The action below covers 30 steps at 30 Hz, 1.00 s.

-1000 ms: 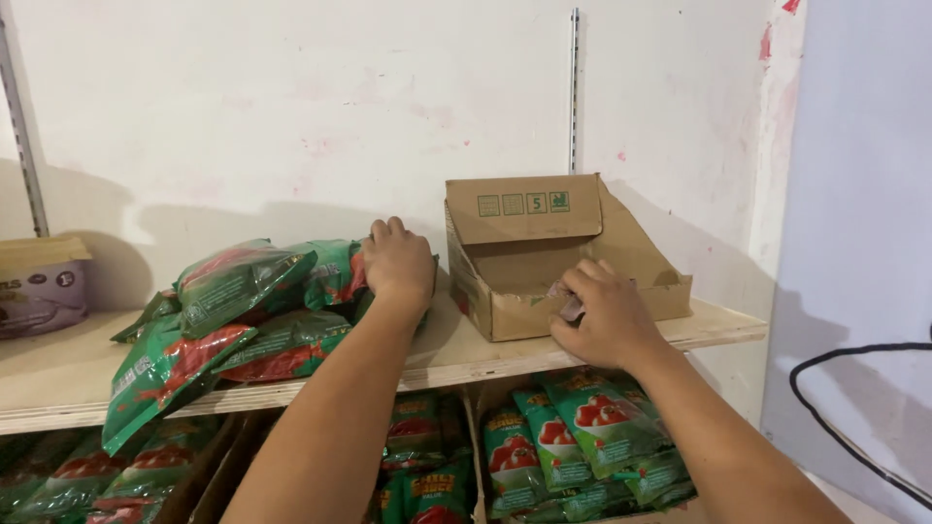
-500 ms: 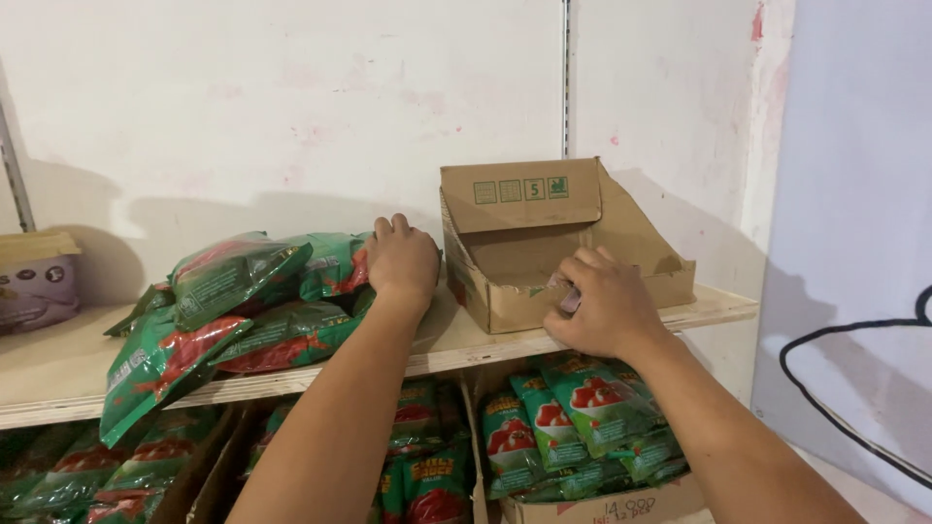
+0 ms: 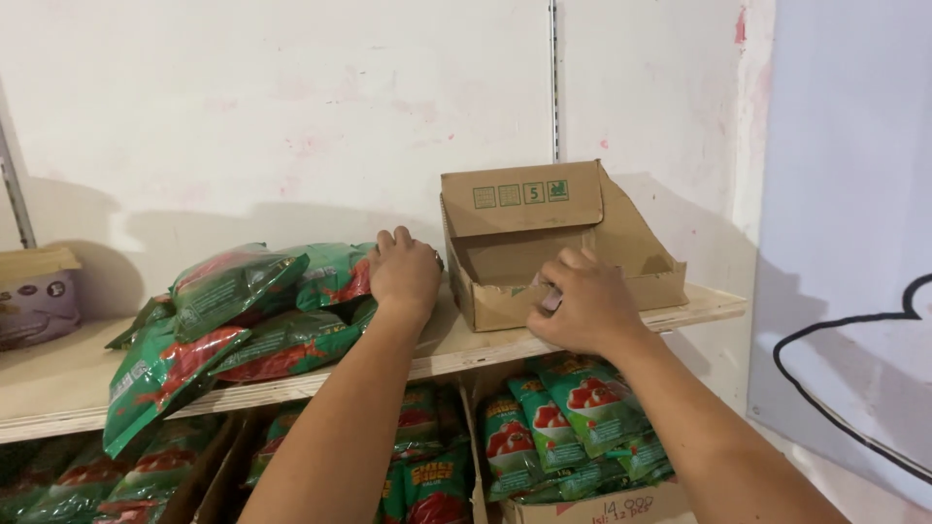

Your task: Clean the grocery store shelves with a cloth and organize tubs and sauce packets.

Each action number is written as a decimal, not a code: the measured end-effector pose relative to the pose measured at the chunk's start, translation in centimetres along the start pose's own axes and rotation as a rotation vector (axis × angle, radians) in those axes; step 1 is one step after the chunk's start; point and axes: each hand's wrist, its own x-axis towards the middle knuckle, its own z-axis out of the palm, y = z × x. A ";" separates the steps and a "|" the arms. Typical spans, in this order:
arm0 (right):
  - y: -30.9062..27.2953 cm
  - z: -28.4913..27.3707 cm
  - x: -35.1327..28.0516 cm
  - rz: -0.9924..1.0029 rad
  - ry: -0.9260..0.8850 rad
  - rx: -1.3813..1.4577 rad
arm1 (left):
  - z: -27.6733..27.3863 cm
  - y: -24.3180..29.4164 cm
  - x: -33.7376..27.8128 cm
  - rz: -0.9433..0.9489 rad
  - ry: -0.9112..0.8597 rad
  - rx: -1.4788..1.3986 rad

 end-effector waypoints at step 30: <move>0.4 -0.3 -0.3 -0.028 -0.001 0.043 | -0.7 1.0 -1.4 -0.005 0.009 -0.058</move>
